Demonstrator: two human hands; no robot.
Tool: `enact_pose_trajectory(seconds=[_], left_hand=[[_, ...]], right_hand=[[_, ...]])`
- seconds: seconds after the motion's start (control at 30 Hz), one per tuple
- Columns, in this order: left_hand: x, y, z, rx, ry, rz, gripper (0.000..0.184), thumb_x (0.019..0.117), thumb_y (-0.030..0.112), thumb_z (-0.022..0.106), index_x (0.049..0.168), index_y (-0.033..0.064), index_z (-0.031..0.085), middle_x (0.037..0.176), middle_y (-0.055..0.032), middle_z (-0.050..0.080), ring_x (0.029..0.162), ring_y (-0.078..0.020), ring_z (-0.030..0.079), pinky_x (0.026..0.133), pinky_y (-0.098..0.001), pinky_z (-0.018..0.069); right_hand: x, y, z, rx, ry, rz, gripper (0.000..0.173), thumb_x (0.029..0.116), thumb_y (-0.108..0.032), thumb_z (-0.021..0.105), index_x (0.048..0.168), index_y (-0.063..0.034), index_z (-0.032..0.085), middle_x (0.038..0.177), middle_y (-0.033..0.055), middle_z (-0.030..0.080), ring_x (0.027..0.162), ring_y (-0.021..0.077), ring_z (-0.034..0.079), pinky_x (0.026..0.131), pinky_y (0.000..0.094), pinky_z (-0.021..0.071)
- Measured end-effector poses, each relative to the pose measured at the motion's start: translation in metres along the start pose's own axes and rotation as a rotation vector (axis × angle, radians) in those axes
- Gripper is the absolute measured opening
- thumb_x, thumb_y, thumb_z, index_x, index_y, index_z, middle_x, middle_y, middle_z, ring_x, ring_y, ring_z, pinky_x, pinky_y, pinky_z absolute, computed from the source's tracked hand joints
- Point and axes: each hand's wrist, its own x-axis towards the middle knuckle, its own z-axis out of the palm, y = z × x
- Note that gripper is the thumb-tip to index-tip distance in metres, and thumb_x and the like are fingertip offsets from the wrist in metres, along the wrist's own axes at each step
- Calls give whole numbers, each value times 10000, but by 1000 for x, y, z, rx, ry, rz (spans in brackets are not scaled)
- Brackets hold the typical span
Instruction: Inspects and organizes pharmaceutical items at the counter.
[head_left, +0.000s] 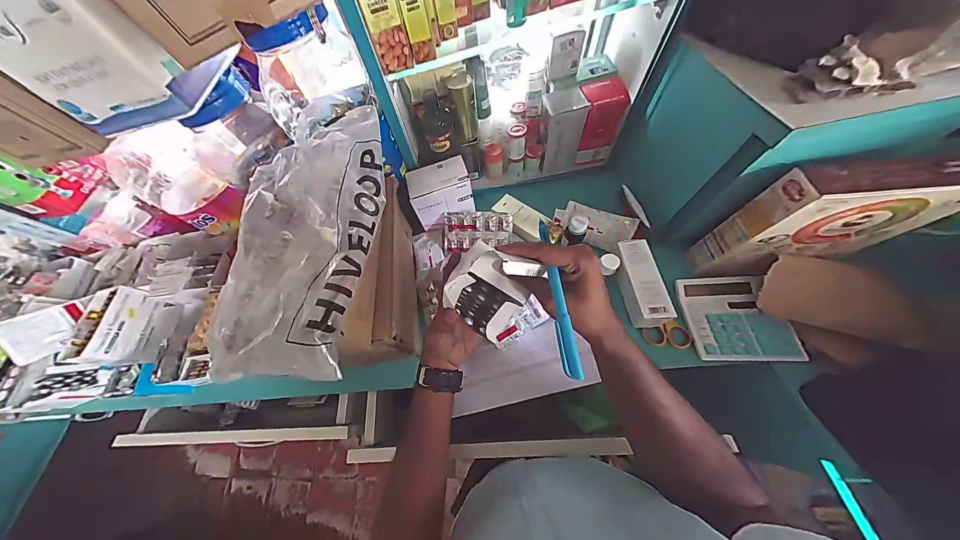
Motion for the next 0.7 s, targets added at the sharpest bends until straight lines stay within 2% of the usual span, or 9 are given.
enact_pose_trajectory(seconds=[0.1,0.17,0.23,0.27,0.33,0.37,0.43,0.57,0.7], left_hand=[[-2,-1,20,133,300,64,513,647,439,908,1030,147,732,977,-35,768,932,-166,741,829,-383,624],[7,-4,22,242,365,129,712,637,406,931,1217,135,619,1085,-39,747,991,-166,730,845,-396,628],[13,6,5,498,287,154,1148,719,508,885,1574,169,199,1447,-59,537,1270,-176,591,1035,-424,541],[16,10,1,640,275,152,1272,742,621,822,1619,178,14,1543,-76,432,1348,-178,521,1088,-429,498],[18,15,8,772,344,136,1259,803,686,725,1619,189,-96,1584,-97,360,1386,-173,472,1110,-402,470],[14,18,12,823,365,132,1109,912,611,642,1629,182,-86,1610,-106,325,1410,-172,445,1133,-383,444],[7,24,18,869,377,153,825,1018,408,549,1632,113,85,1617,-119,333,1420,-197,450,1146,-375,433],[-11,26,14,889,384,178,612,1000,207,589,1527,10,344,1492,-79,504,1264,-163,580,1040,-330,513],[-18,14,7,975,429,160,607,968,220,637,1483,-21,422,1505,-125,488,1297,-199,555,1051,-344,512]], right_hand=[[-1,-4,2,-78,-31,97,306,883,-21,726,1186,19,722,1116,92,756,994,87,721,906,287,602],[-1,-5,-4,-200,-106,248,324,920,-153,751,1229,-57,729,1060,81,763,915,132,727,843,370,605],[4,-4,-5,-220,-125,282,276,887,-57,750,1163,-40,750,970,100,762,813,163,719,769,377,603],[9,-5,-9,-226,-86,294,296,858,9,734,1151,-28,753,914,114,749,736,179,695,696,384,592],[26,-10,-29,-318,54,302,302,874,6,718,1175,-24,723,887,136,719,688,206,670,621,408,580],[40,-9,-46,-385,125,290,305,895,-27,724,1199,-13,707,947,144,727,766,212,696,695,414,599],[79,3,-86,-525,237,270,307,907,-98,732,1196,3,714,1015,142,747,867,200,736,798,411,626],[127,32,-141,-790,179,399,289,896,-94,685,1176,-42,731,1072,149,740,966,259,716,879,470,566],[137,88,-136,-1011,85,638,282,889,-111,678,1157,-32,718,1154,231,694,1104,405,663,920,604,526]])
